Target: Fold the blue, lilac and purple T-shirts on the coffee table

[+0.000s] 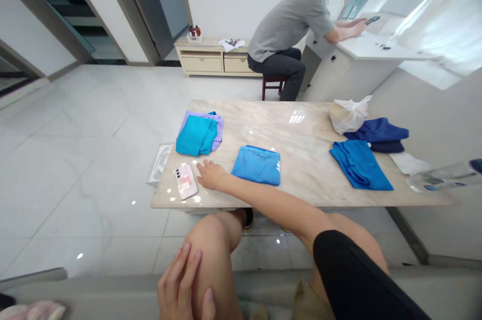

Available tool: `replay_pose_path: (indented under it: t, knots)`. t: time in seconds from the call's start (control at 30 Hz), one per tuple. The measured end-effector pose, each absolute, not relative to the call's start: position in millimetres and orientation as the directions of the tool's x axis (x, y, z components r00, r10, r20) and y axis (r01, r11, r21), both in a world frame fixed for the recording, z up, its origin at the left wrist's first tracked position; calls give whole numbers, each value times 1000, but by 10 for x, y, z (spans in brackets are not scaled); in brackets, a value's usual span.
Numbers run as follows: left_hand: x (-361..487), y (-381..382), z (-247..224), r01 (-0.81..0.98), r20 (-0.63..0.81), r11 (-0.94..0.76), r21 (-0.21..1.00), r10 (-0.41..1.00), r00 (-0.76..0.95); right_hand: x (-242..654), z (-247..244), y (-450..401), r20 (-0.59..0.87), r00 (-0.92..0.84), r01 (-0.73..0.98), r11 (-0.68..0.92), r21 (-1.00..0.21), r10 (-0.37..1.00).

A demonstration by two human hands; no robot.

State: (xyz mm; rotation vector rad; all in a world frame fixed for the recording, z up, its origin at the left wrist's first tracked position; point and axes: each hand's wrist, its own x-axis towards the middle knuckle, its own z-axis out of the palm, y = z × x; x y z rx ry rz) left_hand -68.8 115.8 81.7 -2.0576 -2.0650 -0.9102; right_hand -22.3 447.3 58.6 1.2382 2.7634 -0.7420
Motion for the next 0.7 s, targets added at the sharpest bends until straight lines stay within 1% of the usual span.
replay_pose_path:
  t: [0.07,0.13,0.2,0.27,0.37,0.43,0.5,0.53,0.6,0.7]
  knots:
    - [-640,1118,839,930,459,-106,351,886,-73,413,645,4597,-217,-656,740,559,-374,723]
    - [-617,1132,889,927,463,-137,349,885,-44,1050,688,4685,-241,-591,795,505,-336,770]
    - [-629,1295,992,923,473,-152,355,880,-37,1592,710,4726,-263,-487,861,408,-302,833]
    - [-631,1685,1156,914,425,-169,370,905,-4,1982,709,4744,-267,-345,921,271,-279,900]
    - [-452,2636,1426,907,186,-225,356,968,167,2301,664,4772,-283,-102,961,20,-277,954]
    - [-182,3326,1505,936,-23,-233,266,969,247,2396,612,4775,-332,26,947,-130,-295,943]
    - [136,3890,1448,970,-294,-194,148,928,230,2439,554,4742,-383,98,917,-233,-323,918]
    - [285,4095,1375,980,-399,-173,95,896,197,2447,525,4715,-400,118,902,-266,-340,909]
    - [521,4351,1186,989,-502,-147,33,853,143,2439,473,4660,-414,134,873,-305,-381,900]
    - [685,4478,916,989,-538,-150,5,833,129,2375,405,4636,-409,122,829,-319,-459,904]
